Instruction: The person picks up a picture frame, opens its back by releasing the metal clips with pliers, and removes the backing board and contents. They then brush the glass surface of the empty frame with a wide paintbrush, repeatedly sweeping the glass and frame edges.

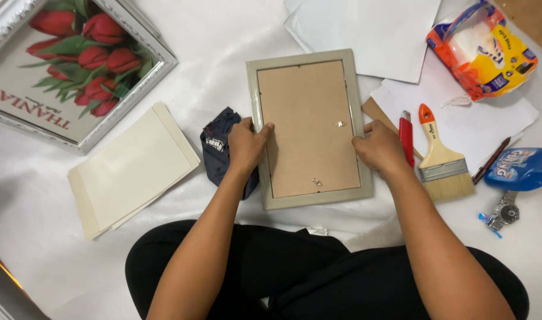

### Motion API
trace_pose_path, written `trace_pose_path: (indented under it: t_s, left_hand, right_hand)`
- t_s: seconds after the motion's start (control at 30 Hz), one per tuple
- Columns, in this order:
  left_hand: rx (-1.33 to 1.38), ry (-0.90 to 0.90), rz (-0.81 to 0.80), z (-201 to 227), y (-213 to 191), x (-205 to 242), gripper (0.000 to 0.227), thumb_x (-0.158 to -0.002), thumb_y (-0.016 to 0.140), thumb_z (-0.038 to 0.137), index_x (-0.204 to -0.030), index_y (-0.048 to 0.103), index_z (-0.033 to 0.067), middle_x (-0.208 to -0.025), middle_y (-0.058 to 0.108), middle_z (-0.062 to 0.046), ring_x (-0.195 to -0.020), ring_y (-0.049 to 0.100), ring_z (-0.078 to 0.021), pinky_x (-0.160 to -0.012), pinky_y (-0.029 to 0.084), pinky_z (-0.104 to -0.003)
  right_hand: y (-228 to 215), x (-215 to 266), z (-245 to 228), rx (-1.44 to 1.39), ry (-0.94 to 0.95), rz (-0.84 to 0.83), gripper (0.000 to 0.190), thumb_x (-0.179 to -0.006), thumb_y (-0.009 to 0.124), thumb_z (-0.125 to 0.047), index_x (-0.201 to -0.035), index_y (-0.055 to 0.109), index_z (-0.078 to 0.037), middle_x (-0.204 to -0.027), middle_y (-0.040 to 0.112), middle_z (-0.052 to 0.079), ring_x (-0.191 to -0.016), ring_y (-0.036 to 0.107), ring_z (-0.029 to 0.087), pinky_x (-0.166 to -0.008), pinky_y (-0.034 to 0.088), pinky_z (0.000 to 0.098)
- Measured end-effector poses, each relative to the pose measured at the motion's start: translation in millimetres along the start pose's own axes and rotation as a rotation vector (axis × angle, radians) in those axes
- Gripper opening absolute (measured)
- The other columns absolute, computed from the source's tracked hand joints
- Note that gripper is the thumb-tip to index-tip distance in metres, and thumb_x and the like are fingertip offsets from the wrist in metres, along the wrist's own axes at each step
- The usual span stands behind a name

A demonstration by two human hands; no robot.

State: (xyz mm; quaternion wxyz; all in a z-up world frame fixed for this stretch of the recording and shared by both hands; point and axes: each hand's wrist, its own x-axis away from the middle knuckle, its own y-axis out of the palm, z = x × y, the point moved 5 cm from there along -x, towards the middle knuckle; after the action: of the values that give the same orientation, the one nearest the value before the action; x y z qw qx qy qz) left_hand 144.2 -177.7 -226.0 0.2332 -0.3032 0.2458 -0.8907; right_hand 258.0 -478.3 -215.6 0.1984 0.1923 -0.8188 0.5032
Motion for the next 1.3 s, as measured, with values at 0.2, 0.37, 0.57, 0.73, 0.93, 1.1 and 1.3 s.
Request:
trace_pose_path:
  t_s: [0.2, 0.37, 0.57, 0.73, 0.93, 1.1, 1.3]
  left_hand:
    - [0.112, 0.045, -0.047, 14.3, -8.4, 4.3, 0.072, -0.089, 0.075, 0.029, -0.146, 0.045, -0.0036, -0.123, 0.068, -0.025, -0.119, 0.066, -0.0378, -0.094, 0.058, -0.048]
    - [-0.191, 0.289, -0.039, 51.4, -24.4, 23.4, 0.061, -0.088, 0.076, 0.023, -0.137, 0.052, -0.0051, -0.117, 0.062, -0.024, -0.11, 0.068, -0.0427, -0.083, 0.059, -0.052]
    - [-0.342, 0.421, -0.185, 63.2, -7.8, 42.1, 0.047, -0.086, 0.077, 0.022, -0.126, 0.059, 0.0038, -0.106, 0.064, -0.014, -0.093, 0.071, -0.0356, -0.076, 0.057, -0.046]
    - [-0.419, 0.499, -0.208, 59.1, 4.7, 47.3, 0.046, -0.084, 0.078, 0.022, -0.124, 0.061, 0.0071, -0.111, 0.065, -0.011, -0.092, 0.07, -0.0313, -0.079, 0.056, -0.043]
    - [-0.375, 0.445, -0.23, 68.4, -17.1, 43.8, 0.049, -0.088, 0.076, 0.022, -0.129, 0.062, -0.0017, -0.105, 0.068, -0.022, -0.096, 0.074, -0.0397, -0.078, 0.06, -0.048]
    - [-0.352, 0.442, -0.231, 71.4, -23.1, 46.4, 0.049, -0.088, 0.075, 0.02, -0.13, 0.061, -0.0034, -0.11, 0.067, -0.025, -0.099, 0.073, -0.0412, -0.082, 0.06, -0.05]
    - [-0.364, 0.46, -0.232, 68.0, -11.6, 42.2, 0.045, -0.082, 0.081, 0.018, -0.118, 0.064, -0.0015, -0.104, 0.068, -0.022, -0.095, 0.073, -0.0396, -0.078, 0.061, -0.047]
  right_hand:
    - [-14.5, 4.3, -7.5, 0.001, -0.069, 0.014, 0.061, -0.081, 0.063, -0.029, -0.134, 0.066, 0.001, -0.113, 0.073, 0.021, -0.118, 0.065, 0.041, -0.095, 0.052, 0.0494]
    - [-56.4, 9.6, -15.2, 0.133, -0.155, 0.116, 0.051, -0.086, 0.063, -0.026, -0.132, 0.07, -0.005, -0.118, 0.072, 0.022, -0.12, 0.061, 0.046, -0.098, 0.049, 0.0542]
    - [-103.4, 16.3, 3.4, 0.165, -0.057, 0.223, 0.031, -0.091, 0.062, -0.023, -0.114, 0.077, -0.008, -0.104, 0.075, 0.014, -0.098, 0.068, 0.038, -0.08, 0.054, 0.0489]
    - [-120.6, 19.8, 7.9, 0.255, 0.211, 0.181, 0.028, -0.089, 0.068, -0.012, -0.115, 0.079, -0.009, -0.115, 0.074, 0.019, -0.099, 0.07, 0.032, -0.083, 0.056, 0.048]
    - [-71.3, -4.2, 32.4, 0.338, 0.19, 0.054, 0.051, -0.079, 0.075, -0.024, -0.12, 0.075, 0.008, -0.109, 0.074, 0.034, -0.106, 0.068, 0.053, -0.085, 0.056, 0.0598]
    - [-42.0, -37.2, 67.8, 0.359, 0.214, 0.078, 0.056, -0.077, 0.066, -0.001, -0.13, 0.058, 0.016, -0.102, 0.07, 0.036, -0.094, 0.071, 0.054, -0.072, 0.054, 0.0622]
    - [-70.0, 38.4, -38.9, -0.017, -0.06, -0.011, 0.038, -0.087, 0.051, -0.014, -0.111, 0.07, 0.009, -0.065, 0.064, 0.021, -0.055, 0.061, 0.029, -0.044, 0.046, 0.0397]
